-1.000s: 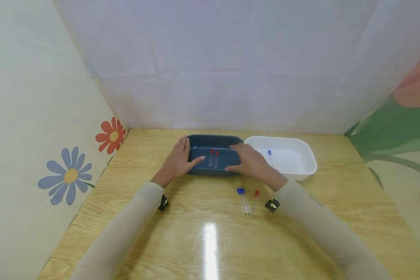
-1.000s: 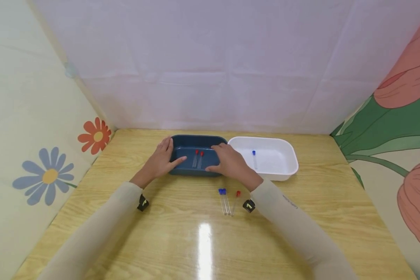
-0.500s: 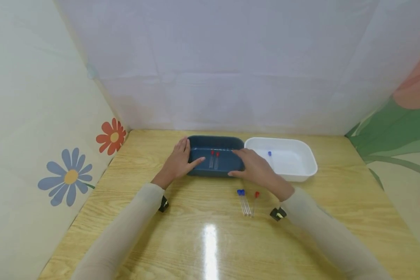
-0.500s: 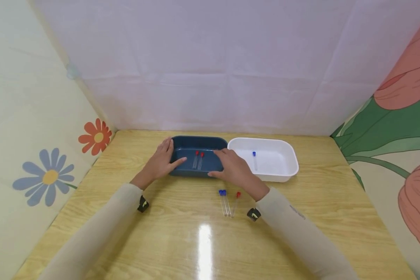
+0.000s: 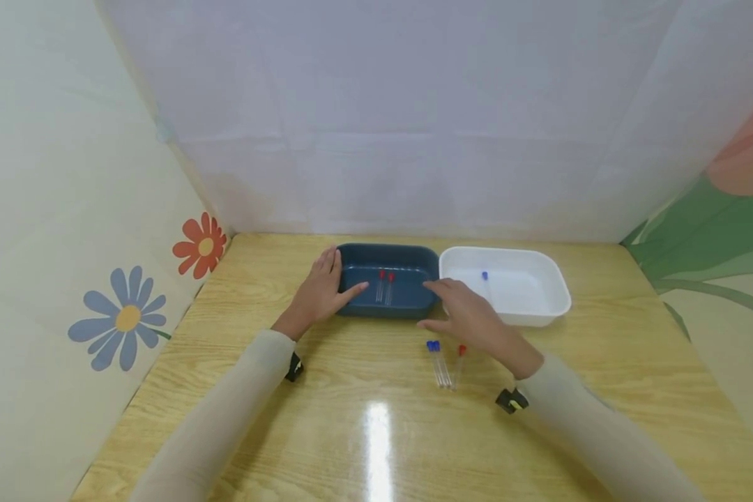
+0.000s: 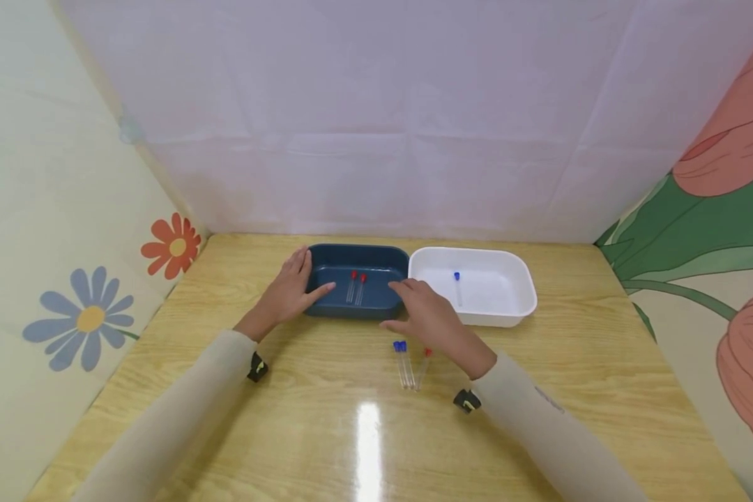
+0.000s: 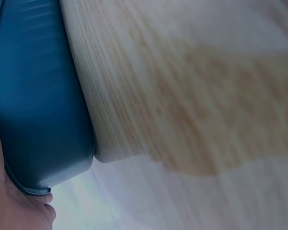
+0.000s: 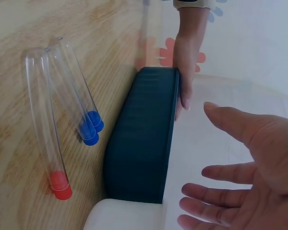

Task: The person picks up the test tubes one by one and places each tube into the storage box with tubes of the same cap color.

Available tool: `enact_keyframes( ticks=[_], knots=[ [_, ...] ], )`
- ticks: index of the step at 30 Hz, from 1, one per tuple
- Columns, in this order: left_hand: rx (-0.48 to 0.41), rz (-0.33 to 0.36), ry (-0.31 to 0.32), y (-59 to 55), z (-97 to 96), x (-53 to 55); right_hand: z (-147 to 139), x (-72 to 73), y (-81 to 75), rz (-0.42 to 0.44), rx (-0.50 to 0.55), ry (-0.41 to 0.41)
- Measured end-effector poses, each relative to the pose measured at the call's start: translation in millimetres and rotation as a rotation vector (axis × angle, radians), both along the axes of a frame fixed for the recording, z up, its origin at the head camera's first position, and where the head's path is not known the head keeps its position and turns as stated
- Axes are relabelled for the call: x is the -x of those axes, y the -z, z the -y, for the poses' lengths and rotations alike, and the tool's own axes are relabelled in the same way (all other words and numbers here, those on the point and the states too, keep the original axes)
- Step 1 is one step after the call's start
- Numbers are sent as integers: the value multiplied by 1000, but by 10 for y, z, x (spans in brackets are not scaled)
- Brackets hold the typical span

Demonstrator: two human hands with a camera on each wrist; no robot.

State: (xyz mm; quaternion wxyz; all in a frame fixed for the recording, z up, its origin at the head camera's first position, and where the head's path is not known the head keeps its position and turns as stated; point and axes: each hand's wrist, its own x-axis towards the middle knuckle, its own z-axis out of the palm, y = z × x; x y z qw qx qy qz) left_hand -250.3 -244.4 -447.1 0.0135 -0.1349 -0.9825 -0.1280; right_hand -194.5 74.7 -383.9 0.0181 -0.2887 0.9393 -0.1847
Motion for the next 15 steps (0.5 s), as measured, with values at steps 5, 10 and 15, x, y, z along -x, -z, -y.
enact_keyframes(
  ticks=[5,10,15],
  knots=[
    [3,3,-1,-11,-8,-2,-52,-66,-20,4,32,-2],
    [1,11,-4,-18,-7,-1,-107,-114,-12,5,61,-12],
    [2,7,-3,-16,-8,3,-179,-170,25,2,67,-12]
  ],
)
